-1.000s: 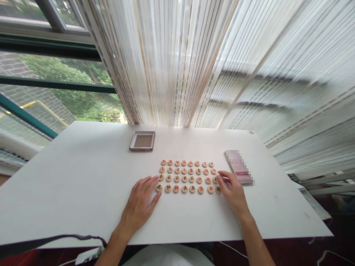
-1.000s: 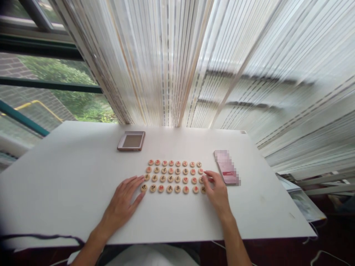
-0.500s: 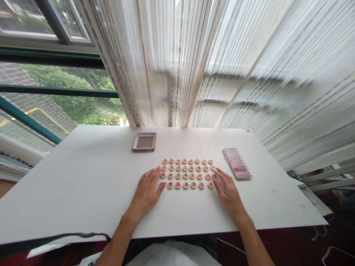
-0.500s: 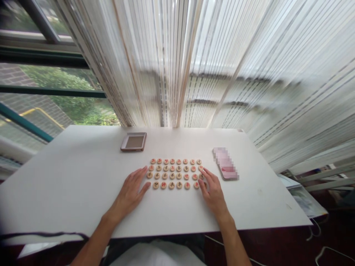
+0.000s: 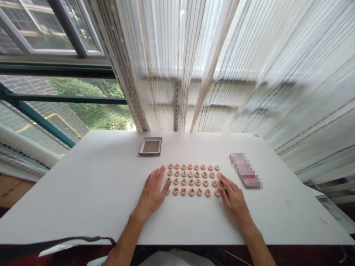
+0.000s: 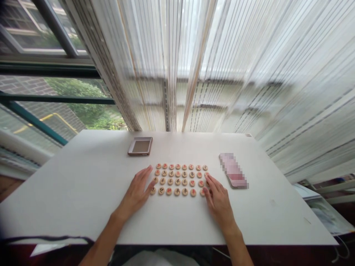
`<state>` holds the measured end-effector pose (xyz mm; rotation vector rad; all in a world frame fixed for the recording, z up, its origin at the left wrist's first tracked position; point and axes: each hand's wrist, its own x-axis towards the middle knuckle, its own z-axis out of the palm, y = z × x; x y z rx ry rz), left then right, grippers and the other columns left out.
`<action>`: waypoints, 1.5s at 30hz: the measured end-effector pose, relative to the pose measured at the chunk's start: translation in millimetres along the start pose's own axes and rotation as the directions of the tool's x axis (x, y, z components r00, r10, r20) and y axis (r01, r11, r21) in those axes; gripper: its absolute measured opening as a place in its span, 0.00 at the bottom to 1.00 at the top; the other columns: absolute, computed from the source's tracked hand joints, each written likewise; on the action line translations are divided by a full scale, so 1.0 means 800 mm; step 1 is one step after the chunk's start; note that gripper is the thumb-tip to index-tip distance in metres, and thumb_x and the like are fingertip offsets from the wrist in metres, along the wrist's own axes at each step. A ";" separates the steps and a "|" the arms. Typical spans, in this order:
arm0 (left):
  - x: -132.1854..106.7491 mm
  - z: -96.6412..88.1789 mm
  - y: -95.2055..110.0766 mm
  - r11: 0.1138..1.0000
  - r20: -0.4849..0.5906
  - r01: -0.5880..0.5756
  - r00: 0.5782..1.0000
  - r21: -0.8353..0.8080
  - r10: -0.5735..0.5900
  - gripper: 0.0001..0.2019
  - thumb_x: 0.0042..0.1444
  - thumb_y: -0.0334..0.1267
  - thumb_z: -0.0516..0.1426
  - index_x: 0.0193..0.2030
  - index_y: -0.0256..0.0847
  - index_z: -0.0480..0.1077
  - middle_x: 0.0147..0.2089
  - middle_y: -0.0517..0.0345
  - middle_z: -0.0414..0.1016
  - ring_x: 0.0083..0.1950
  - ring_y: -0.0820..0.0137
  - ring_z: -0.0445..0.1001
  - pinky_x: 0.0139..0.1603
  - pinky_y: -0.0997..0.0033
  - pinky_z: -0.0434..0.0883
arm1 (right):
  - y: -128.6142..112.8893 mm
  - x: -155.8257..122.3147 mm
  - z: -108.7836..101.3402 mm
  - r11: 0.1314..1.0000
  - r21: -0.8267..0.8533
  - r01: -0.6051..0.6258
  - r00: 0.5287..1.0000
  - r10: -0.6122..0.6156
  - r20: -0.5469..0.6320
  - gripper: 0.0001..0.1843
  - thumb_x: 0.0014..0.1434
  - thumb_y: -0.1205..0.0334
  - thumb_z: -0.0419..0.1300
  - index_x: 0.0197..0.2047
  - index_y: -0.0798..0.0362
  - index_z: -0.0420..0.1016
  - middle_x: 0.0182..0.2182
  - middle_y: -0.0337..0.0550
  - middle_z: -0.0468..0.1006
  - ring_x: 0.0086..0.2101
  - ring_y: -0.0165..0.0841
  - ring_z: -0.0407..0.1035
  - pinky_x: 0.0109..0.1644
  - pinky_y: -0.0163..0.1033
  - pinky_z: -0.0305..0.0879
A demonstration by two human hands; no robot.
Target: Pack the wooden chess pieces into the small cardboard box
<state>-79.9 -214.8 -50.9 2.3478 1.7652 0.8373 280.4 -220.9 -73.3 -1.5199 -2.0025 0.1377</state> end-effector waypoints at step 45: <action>0.026 -0.041 0.126 0.850 -0.096 -0.431 0.901 -0.303 0.423 0.13 0.64 0.40 0.62 0.54 0.43 0.74 0.58 0.49 0.76 0.61 0.59 0.70 0.63 0.54 0.69 | -0.152 -0.007 0.004 -0.134 0.923 -0.361 0.800 0.465 0.380 0.39 0.62 0.42 0.63 0.71 0.39 0.58 0.60 0.48 0.76 0.56 0.47 0.74 0.47 0.49 0.78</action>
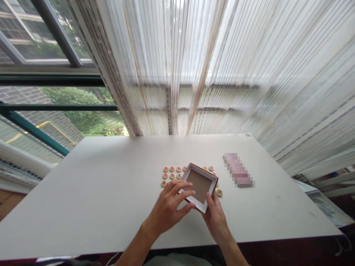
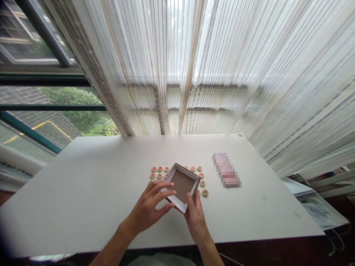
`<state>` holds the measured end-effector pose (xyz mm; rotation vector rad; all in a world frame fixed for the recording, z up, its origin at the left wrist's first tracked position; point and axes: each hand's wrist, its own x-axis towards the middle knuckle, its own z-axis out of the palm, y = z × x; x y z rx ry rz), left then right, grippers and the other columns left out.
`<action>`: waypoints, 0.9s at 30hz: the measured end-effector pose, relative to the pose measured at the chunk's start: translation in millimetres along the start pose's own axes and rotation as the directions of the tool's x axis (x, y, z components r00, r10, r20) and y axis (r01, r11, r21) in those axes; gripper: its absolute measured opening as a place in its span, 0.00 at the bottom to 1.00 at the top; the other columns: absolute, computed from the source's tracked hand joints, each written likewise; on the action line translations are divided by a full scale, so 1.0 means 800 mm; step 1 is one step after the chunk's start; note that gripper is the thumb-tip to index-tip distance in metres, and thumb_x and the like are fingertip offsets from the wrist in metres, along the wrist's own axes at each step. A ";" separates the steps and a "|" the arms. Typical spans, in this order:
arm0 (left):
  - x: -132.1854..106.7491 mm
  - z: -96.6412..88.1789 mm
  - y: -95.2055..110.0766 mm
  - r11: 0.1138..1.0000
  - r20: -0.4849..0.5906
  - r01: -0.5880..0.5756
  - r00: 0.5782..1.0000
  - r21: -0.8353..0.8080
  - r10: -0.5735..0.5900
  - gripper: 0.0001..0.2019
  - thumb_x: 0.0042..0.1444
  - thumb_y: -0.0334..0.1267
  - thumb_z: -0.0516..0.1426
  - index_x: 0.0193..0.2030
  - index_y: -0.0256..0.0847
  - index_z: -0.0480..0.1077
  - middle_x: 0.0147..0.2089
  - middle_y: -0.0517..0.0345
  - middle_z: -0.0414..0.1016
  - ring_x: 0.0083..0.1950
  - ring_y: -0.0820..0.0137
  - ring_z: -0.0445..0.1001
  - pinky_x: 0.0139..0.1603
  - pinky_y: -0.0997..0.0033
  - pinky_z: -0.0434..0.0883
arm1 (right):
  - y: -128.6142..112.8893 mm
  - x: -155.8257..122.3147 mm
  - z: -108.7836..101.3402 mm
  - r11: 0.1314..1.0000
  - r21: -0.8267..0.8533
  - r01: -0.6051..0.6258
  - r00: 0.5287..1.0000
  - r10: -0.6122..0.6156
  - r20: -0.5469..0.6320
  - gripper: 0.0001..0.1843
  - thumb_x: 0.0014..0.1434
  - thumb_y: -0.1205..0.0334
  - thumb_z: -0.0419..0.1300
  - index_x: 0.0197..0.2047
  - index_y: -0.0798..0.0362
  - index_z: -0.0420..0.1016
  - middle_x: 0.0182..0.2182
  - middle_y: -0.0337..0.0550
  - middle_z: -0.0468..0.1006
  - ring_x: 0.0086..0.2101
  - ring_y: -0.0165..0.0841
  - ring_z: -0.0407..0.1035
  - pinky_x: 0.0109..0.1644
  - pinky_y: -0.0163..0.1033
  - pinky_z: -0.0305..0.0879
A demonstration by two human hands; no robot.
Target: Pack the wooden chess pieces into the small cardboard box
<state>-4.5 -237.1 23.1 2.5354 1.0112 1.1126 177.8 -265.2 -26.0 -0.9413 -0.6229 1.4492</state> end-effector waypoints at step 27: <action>-0.015 -0.004 0.005 0.946 0.172 -0.211 0.970 0.247 0.171 0.10 0.70 0.28 0.51 0.49 0.39 0.73 0.44 0.54 0.80 0.48 0.66 0.78 0.62 0.54 0.71 | -0.012 -0.027 0.018 0.993 0.107 -0.059 0.994 0.049 0.094 0.37 0.64 0.47 0.63 0.72 0.45 0.57 0.54 0.49 0.81 0.48 0.45 0.78 0.47 0.54 0.79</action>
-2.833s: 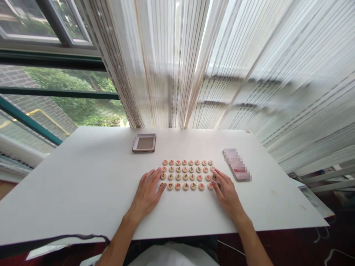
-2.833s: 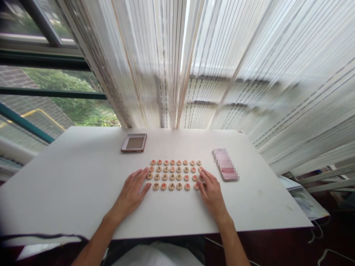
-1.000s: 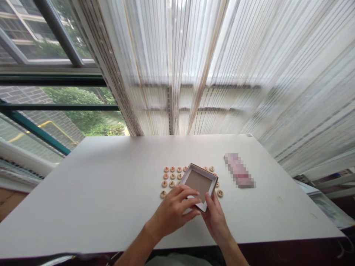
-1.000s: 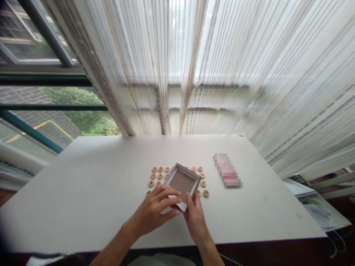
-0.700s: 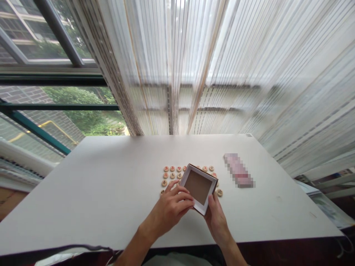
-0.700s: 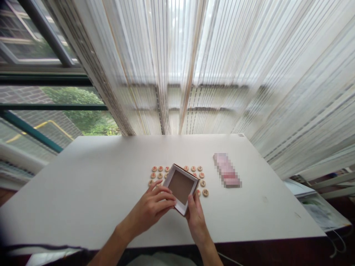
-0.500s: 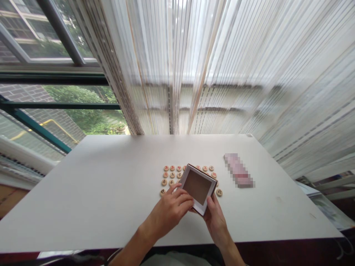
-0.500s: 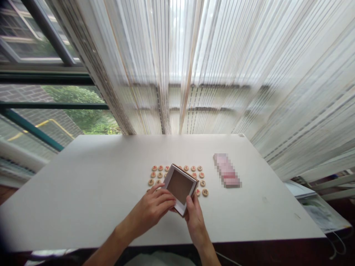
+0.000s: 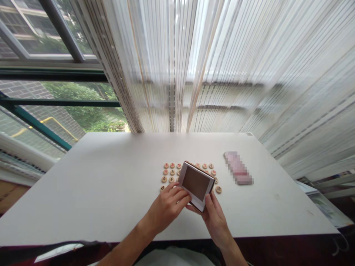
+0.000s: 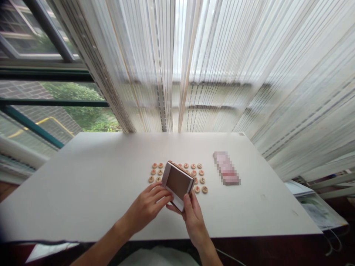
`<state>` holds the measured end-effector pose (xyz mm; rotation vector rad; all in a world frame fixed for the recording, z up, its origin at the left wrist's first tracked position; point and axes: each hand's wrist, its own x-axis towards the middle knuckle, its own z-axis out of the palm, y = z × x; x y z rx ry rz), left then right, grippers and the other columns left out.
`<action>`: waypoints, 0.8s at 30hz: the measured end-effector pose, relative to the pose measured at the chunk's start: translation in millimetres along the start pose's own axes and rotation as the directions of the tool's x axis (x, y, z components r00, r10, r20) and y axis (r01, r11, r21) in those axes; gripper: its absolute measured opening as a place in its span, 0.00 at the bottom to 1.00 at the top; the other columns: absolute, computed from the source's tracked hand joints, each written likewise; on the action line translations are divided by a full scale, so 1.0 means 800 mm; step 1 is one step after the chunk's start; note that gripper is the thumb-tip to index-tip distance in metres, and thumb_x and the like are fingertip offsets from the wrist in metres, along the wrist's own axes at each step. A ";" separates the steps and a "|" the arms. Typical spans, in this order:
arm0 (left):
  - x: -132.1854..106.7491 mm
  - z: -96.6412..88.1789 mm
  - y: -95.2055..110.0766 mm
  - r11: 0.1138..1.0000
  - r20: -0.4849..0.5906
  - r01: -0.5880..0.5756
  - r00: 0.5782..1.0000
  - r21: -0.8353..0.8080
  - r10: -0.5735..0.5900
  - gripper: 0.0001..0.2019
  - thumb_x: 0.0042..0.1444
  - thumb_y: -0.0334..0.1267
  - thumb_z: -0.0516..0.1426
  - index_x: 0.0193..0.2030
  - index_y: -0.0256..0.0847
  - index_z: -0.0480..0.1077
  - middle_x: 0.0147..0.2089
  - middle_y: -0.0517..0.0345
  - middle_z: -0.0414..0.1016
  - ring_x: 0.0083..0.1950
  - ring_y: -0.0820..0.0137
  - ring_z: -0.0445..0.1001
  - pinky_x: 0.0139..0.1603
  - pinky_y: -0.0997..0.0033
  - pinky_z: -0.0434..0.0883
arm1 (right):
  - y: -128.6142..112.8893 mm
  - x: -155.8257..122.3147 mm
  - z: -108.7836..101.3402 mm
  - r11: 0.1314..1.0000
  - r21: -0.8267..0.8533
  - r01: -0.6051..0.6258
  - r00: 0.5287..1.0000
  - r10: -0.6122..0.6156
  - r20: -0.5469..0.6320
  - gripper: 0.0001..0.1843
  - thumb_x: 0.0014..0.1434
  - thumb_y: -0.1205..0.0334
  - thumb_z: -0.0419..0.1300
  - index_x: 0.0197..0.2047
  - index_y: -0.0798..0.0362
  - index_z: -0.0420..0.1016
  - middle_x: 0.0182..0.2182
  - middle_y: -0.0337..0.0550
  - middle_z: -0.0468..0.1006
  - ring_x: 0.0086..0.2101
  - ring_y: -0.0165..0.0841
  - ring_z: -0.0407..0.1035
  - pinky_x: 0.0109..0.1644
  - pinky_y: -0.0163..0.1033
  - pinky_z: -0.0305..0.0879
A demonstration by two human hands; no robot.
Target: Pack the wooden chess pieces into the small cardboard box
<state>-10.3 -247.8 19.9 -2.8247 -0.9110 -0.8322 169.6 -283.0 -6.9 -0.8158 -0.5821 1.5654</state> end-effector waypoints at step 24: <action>-0.012 -0.014 -0.020 0.951 -0.485 0.211 0.822 -0.226 -0.298 0.11 0.64 0.24 0.57 0.48 0.44 0.72 0.44 0.55 0.79 0.48 0.66 0.76 0.61 0.52 0.70 | -0.012 0.003 -0.022 0.997 -0.074 0.020 0.989 -0.031 -0.143 0.34 0.55 0.51 0.73 0.63 0.45 0.70 0.52 0.45 0.79 0.42 0.39 0.76 0.33 0.42 0.80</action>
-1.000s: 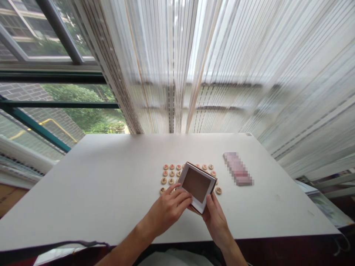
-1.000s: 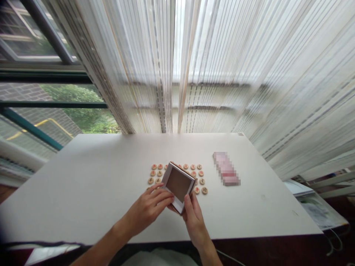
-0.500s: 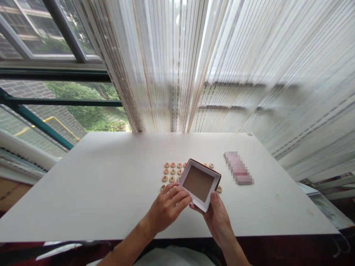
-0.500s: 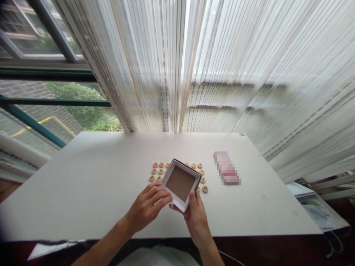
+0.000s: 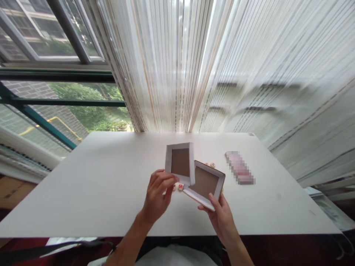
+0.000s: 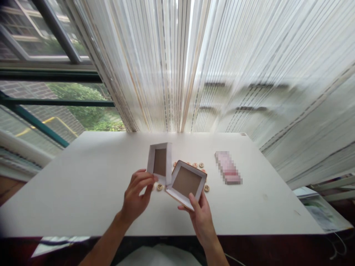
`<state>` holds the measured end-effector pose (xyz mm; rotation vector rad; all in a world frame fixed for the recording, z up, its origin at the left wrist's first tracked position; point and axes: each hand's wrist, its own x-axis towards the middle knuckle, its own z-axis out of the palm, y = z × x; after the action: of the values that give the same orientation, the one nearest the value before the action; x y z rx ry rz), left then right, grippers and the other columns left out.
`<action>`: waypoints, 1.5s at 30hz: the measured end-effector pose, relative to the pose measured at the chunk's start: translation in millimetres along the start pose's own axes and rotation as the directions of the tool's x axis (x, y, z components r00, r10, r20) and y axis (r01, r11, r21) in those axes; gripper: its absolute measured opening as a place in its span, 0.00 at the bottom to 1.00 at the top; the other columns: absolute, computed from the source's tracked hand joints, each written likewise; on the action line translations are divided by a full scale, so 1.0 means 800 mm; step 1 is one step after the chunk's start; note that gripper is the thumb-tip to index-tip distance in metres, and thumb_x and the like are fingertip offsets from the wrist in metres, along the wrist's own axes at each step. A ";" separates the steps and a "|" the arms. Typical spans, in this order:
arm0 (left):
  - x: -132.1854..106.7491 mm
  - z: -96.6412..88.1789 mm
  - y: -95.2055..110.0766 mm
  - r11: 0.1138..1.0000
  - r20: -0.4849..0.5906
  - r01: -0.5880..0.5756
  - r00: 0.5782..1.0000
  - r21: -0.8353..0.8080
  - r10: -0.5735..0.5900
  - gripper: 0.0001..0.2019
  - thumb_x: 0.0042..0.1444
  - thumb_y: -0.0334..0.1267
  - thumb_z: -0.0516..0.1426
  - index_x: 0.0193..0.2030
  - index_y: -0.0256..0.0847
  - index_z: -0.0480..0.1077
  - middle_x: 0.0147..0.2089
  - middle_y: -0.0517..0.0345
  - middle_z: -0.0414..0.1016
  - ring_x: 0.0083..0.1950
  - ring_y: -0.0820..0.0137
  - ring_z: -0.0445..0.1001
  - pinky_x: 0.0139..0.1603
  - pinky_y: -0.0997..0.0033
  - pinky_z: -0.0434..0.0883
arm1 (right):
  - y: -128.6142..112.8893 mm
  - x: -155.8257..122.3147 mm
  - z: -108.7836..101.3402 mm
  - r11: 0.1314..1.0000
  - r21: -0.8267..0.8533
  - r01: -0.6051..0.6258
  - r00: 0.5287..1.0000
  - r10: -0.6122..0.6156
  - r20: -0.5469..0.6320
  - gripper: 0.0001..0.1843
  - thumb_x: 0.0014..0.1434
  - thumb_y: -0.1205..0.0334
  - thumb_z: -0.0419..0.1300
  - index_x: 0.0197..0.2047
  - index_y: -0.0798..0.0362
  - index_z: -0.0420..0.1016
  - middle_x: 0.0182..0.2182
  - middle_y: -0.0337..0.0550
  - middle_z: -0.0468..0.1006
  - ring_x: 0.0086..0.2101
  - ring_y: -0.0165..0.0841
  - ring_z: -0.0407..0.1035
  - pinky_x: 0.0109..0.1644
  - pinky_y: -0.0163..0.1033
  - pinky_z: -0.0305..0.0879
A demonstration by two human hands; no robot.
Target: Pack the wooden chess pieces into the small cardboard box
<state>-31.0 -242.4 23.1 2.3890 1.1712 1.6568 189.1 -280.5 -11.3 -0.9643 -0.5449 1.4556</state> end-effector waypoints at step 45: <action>-0.018 0.003 -0.245 0.901 0.176 0.264 0.924 0.344 -0.338 0.10 0.66 0.41 0.56 0.46 0.45 0.78 0.64 0.49 0.69 0.63 0.54 0.69 0.65 0.47 0.70 | -0.079 0.118 0.004 0.874 -0.405 0.267 0.963 -0.259 0.077 0.47 0.55 0.51 0.70 0.72 0.46 0.53 0.39 0.43 0.83 0.22 0.29 0.72 0.25 0.36 0.72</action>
<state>-142.4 -108.1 -67.9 2.3185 1.7630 1.1343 231.4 -179.3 18.6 -1.1527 -0.9891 1.1240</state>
